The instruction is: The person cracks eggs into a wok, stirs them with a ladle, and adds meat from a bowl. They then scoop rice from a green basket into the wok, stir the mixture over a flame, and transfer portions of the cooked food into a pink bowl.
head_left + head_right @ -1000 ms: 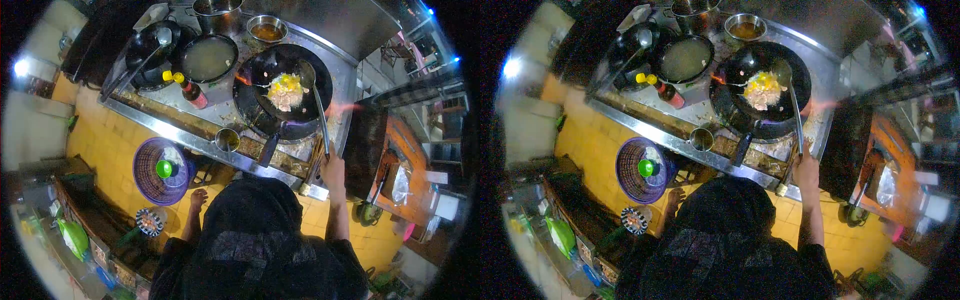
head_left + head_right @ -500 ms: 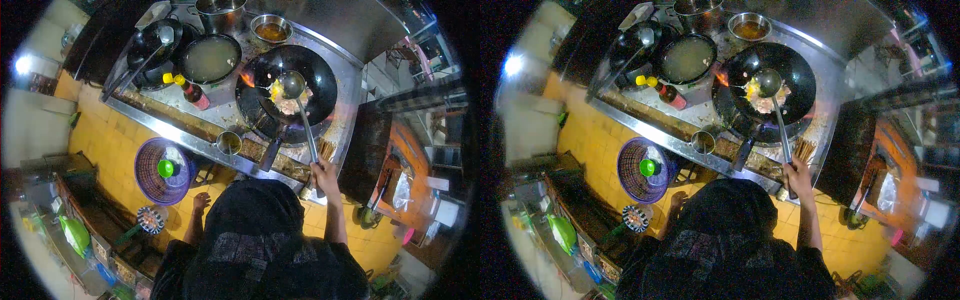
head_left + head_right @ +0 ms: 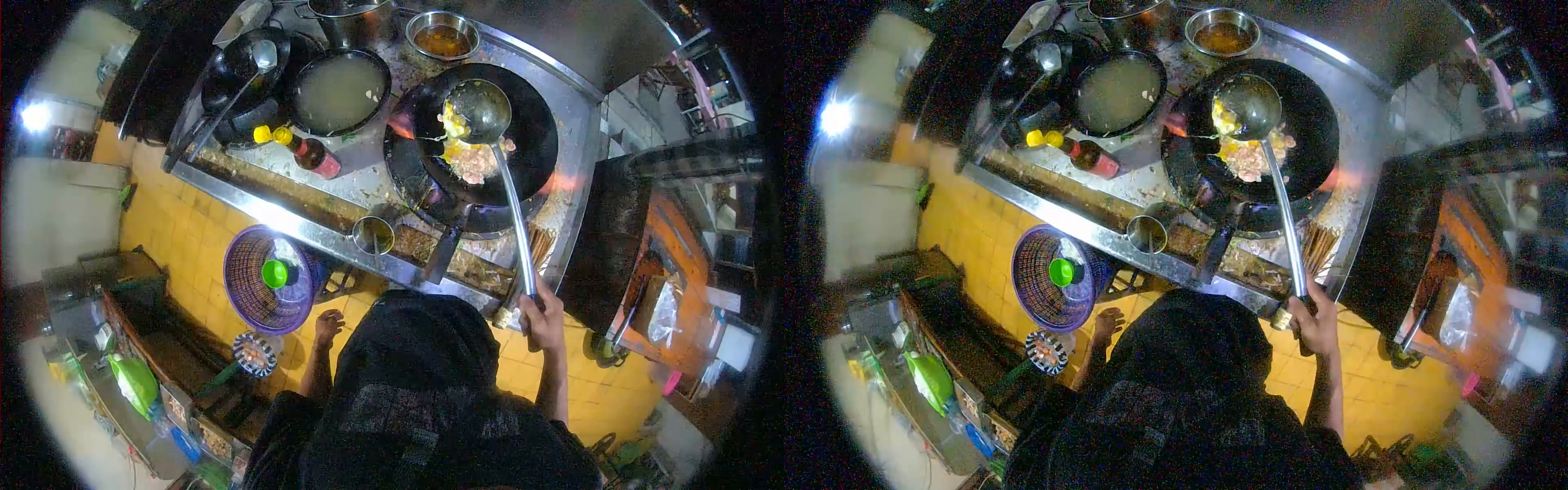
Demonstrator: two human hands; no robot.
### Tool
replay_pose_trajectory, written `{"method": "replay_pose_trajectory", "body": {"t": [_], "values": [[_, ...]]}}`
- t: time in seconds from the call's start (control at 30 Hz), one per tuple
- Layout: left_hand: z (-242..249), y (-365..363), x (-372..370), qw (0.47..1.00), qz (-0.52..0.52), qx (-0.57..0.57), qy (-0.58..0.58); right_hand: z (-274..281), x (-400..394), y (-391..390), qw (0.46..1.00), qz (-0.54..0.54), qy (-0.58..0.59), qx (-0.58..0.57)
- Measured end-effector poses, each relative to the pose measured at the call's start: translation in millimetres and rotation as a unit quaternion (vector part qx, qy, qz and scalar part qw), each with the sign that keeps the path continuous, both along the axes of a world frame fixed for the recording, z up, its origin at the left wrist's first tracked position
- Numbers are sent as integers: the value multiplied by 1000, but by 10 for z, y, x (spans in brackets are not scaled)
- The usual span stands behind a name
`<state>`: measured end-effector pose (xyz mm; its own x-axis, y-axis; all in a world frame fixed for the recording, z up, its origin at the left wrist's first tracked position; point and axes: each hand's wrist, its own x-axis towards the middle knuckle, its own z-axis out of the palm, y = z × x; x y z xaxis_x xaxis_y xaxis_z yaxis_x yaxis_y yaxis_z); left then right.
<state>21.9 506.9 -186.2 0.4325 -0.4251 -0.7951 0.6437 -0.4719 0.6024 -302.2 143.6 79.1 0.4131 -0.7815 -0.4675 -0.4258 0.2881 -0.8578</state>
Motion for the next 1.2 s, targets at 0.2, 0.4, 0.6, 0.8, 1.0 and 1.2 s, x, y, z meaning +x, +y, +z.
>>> {"method": "replay_pose_trajectory", "body": {"t": [0.2,0.4,0.6,0.8,1.0,1.2], "values": [[29,-141,-16,1000,-16,12,-15,40,-28,-43,1000,4,7,1],[221,-323,-50,999,-1,29,-13,-194,-87,-65,969,92,153,-170],[225,-227,-49,999,15,31,2,-239,27,54,947,122,207,-211],[239,-232,-111,995,6,96,9,-205,139,70,950,91,221,-202],[299,-325,-134,992,-15,122,-16,-316,38,53,948,52,221,-225],[203,-253,-77,997,1,81,8,-193,68,26,957,35,238,-163]]}}
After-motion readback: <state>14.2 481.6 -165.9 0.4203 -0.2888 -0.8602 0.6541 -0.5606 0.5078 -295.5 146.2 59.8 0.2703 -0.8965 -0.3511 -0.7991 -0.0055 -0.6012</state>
